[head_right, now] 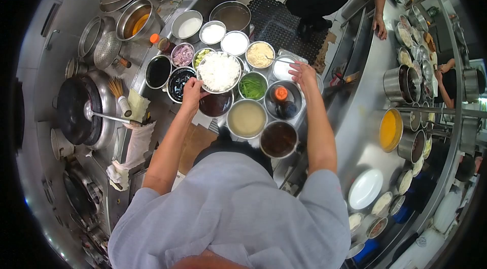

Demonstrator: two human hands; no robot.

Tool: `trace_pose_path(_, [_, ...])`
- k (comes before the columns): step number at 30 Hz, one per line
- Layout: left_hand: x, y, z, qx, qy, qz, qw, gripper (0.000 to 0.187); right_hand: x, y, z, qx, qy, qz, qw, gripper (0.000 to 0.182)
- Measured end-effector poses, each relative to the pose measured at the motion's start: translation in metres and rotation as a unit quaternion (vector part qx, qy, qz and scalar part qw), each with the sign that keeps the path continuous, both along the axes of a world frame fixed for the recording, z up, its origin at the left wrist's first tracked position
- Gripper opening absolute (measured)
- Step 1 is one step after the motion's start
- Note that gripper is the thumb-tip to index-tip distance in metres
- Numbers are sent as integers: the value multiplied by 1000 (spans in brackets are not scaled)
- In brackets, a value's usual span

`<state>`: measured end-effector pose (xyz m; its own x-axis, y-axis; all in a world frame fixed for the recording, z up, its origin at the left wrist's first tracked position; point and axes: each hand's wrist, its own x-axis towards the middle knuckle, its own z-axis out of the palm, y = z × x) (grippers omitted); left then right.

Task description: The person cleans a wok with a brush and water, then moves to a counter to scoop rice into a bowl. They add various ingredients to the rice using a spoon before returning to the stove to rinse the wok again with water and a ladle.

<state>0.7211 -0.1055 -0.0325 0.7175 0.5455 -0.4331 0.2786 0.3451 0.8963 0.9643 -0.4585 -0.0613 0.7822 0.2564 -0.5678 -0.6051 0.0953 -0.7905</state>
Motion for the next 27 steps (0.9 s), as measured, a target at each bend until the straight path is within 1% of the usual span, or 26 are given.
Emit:
trace_pose_path(3, [-5, 1, 3, 3, 3, 5, 1000, 16, -2, 4, 3, -25, 1, -11, 1000, 31])
trace_pose_path(6, [-9, 3, 7, 7, 5, 10, 1000, 16, -1, 11, -8, 47, 17, 0, 999, 32])
trace_pose_path(9, [-12, 4, 14, 15, 2, 13, 1000, 17, 1, 15, -10, 33, 4, -9, 999, 31])
trace_pose_path(12, [-10, 6, 20, 33, 12, 16, 999, 17, -6, 9, -5, 14, -38, -10, 999, 31])
trace_pose_path(19, [14, 9, 13, 94, 4, 2, 996, 15, -6, 3, -2, 42, -8, -17, 999, 31])
trace_pose_path(20, [21, 5, 20, 96, -4, 2, 995, 15, -6, 4, 3, 43, -9, -21, 999, 31])
trace_pose_path(23, [41, 8, 7, 87, -25, -5, 996, 15, -5, 2, 22, 38, -40, -16, 998, 32])
trace_pose_path(24, [48, 9, 6, 110, -7, -8, 994, 16, -4, 2, 31, 36, -56, -11, 998, 33])
trace_pose_path(27, [70, 7, -3, 125, -14, -19, 992, 16, -8, 13, 71, 33, -97, -2, 995, 33])
